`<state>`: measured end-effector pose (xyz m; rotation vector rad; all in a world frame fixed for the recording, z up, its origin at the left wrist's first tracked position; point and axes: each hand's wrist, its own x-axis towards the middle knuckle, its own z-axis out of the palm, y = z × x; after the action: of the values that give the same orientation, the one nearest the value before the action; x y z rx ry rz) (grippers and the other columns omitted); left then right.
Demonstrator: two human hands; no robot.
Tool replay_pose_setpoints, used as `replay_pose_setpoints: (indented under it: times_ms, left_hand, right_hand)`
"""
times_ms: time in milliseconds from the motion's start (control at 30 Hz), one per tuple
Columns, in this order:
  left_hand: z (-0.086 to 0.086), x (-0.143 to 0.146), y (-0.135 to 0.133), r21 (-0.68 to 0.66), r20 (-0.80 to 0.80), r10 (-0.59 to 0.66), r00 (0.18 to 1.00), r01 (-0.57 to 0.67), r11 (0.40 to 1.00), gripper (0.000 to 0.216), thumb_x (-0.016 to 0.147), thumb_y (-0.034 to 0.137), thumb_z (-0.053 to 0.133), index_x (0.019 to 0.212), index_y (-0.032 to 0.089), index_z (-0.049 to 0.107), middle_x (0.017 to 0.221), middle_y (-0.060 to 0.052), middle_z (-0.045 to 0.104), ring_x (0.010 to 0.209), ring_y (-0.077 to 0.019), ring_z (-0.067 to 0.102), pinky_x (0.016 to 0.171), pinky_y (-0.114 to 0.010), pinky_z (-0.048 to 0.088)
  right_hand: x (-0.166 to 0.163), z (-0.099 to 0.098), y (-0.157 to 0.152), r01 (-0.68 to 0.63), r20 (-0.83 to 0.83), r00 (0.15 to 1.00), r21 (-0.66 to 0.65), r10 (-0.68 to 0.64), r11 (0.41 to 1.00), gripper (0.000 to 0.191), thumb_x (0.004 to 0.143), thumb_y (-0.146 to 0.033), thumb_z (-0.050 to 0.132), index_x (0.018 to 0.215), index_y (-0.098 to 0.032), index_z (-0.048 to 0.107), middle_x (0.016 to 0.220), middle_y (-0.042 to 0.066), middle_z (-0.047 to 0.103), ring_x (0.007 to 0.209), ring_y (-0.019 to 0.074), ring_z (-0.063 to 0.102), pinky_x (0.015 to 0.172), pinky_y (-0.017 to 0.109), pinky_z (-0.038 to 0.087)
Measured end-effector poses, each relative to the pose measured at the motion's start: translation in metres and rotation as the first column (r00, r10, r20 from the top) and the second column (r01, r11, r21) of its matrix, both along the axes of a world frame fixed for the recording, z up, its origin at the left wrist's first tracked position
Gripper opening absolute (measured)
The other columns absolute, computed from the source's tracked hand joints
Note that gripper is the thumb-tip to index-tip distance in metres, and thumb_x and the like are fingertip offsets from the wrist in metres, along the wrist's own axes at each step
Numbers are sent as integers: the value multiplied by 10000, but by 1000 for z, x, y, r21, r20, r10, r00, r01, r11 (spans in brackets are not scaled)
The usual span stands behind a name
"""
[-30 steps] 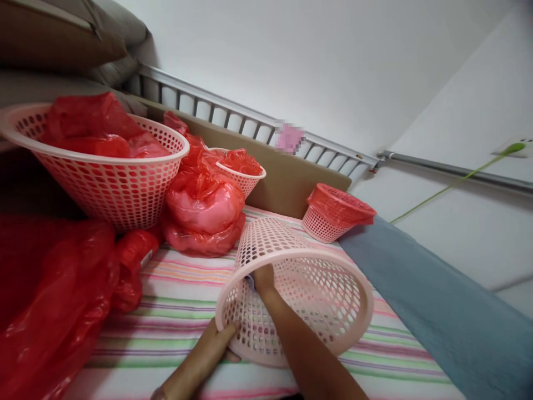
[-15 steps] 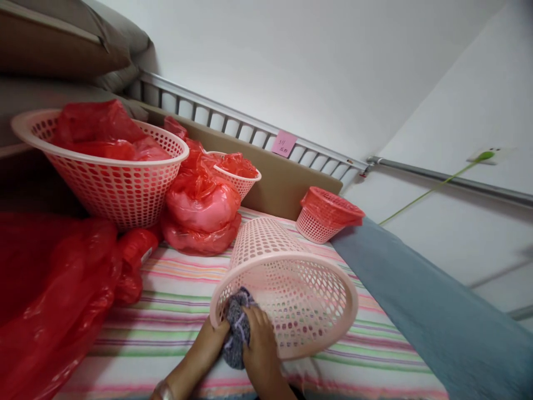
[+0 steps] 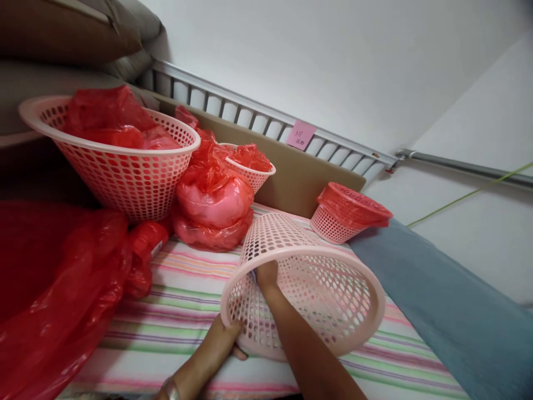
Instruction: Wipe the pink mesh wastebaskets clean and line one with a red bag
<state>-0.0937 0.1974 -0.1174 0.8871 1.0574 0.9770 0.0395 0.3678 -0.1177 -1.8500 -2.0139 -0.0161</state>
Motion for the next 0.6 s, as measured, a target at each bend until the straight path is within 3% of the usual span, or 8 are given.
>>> replay_pose_setpoints:
  times_ms: [100, 233, 333, 433, 533, 600]
  left_hand:
    - [5, -8, 3, -20, -35, -2, 999, 2, 1000, 507, 822, 367, 536, 1260, 113, 521, 941, -111, 727, 490, -133, 642, 446, -220, 535]
    - [9, -15, 7, -8, -28, 30, 999, -31, 1000, 565, 842, 387, 513, 1346, 144, 438, 1073, -134, 698, 647, -201, 689, 481, -277, 564]
    - [7, -12, 6, -18, -11, 52, 999, -52, 998, 566, 851, 399, 492, 1355, 151, 424, 1141, -154, 666, 646, -212, 694, 493, -311, 573]
    - [4, -10, 4, -18, -11, 44, 999, -45, 999, 607, 833, 453, 509, 1359, 165, 416, 1163, -158, 660, 672, -242, 702, 510, -350, 578]
    - [1, -10, 5, 92, 33, 85, 996, -88, 992, 573, 798, 461, 549, 1271, 138, 521, 1144, -141, 681, 910, -290, 687, 773, -424, 572]
    - [0, -11, 7, 196, 71, 148, 986, -159, 968, 470, 787, 411, 568, 1162, 130, 611, 1174, -121, 676, 1112, -275, 605, 1021, -405, 431]
  right_hand:
    - [2, -2, 5, -11, 23, 1000, -21, 11, 1000, 316, 886, -196, 410, 1139, -151, 594, 1085, 136, 637, 1003, 249, 563, 837, 321, 403]
    - [1, 5, -2, -21, 73, 997, -49, 25, 999, 336, 849, -110, 408, 1126, -153, 594, 1064, 131, 638, 997, 241, 560, 829, 323, 399]
    - [-4, 11, -28, -36, 104, 994, -69, 43, 997, 364, 803, -57, 414, 1103, -141, 604, 1045, 138, 637, 980, 259, 563, 821, 350, 405]
    - [-6, 9, -77, -98, 61, 993, -52, 101, 994, 373, 762, -63, 445, 1083, -153, 610, 1052, 123, 632, 991, 262, 553, 865, 363, 403]
    - [0, -5, -134, -175, -17, 984, -5, 175, 984, 491, 657, -32, 437, 1096, -177, 603, 1075, 105, 621, 1038, 270, 531, 921, 379, 392]
    - [7, -15, -162, -228, -43, 972, 46, 230, 973, 625, 580, -31, 439, 1168, -198, 569, 1157, 96, 592, 1115, 281, 496, 981, 406, 358]
